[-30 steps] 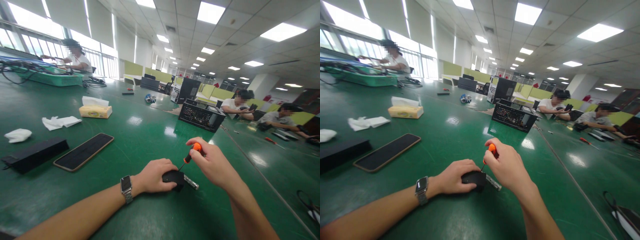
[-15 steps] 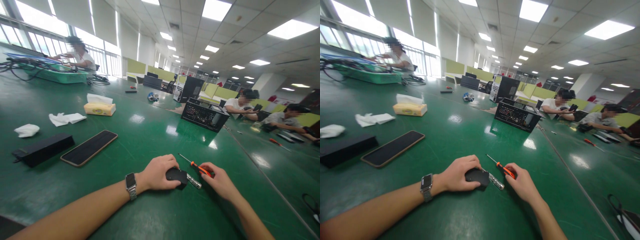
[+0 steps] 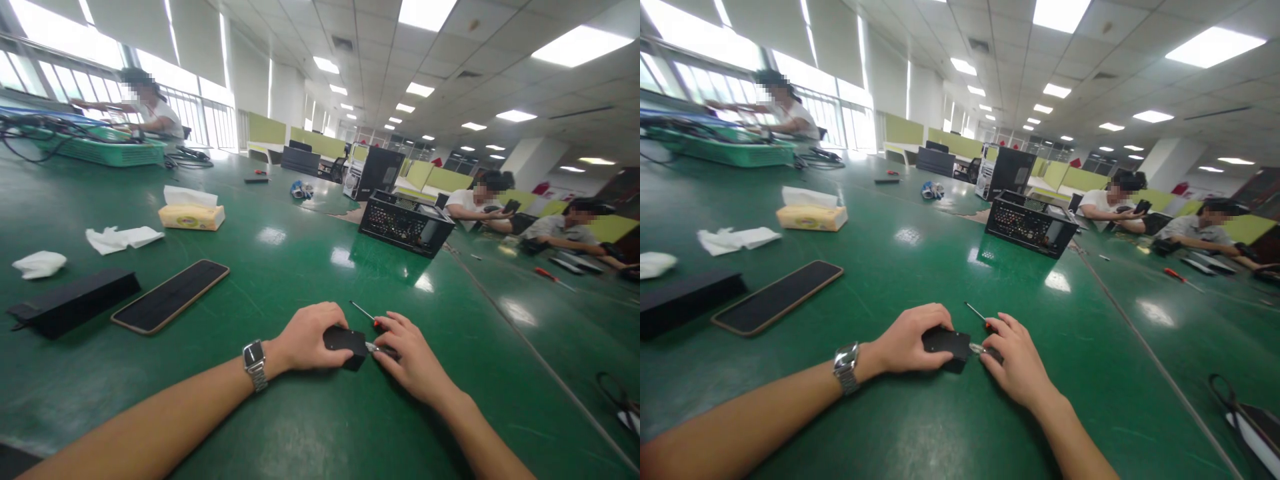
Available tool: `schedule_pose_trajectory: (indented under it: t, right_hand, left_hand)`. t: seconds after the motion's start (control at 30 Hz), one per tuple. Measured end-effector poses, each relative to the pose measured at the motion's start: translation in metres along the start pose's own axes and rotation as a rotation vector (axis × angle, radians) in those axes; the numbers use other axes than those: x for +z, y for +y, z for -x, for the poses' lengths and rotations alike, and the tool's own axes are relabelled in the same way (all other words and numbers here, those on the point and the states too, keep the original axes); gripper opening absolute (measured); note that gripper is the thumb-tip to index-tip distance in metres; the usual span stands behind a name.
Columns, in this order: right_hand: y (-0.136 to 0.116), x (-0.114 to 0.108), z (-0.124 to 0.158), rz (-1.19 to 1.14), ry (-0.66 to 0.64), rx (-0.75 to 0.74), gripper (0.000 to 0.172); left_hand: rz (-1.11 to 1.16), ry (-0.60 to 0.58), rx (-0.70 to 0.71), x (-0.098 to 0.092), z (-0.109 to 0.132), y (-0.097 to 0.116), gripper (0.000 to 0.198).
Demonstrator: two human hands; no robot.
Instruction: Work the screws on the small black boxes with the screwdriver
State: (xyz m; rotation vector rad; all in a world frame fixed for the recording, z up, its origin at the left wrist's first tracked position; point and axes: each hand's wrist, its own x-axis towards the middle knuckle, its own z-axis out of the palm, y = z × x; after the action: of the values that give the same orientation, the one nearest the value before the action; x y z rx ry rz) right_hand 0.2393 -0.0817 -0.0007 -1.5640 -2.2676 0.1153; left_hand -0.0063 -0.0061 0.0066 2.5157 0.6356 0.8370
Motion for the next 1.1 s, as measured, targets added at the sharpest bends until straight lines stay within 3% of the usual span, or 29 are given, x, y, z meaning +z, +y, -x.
schedule_pose_trajectory:
  t: [0.17, 0.3, 0.6, 0.9, 1.1]
  right_hand:
    - [0.014, -0.017, 0.007, -0.169, 0.15, 0.109, 0.015]
    - [0.018, -0.027, 0.011, -0.284, 0.186, 0.168, 0.017]
    - [0.019, -0.029, 0.012, -0.21, 0.291, 0.202, 0.015]
    - [0.015, -0.029, 0.012, -0.125, 0.271, 0.135, 0.013]
    - [0.003, -0.034, 0.014, -0.067, 0.407, -0.067, 0.015]
  left_hand:
    - [0.048, 0.039, -0.017, -0.003, 0.0, -0.003, 0.028]
    - [0.066, 0.046, -0.025, -0.005, 0.0, -0.003, 0.026]
    - [0.044, 0.025, -0.011, -0.003, 0.001, -0.003, 0.028]
    - [-0.109, -0.054, 0.018, -0.005, -0.001, 0.001, 0.029]
    - [-0.376, -0.132, 0.117, -0.008, -0.003, 0.005, 0.029]
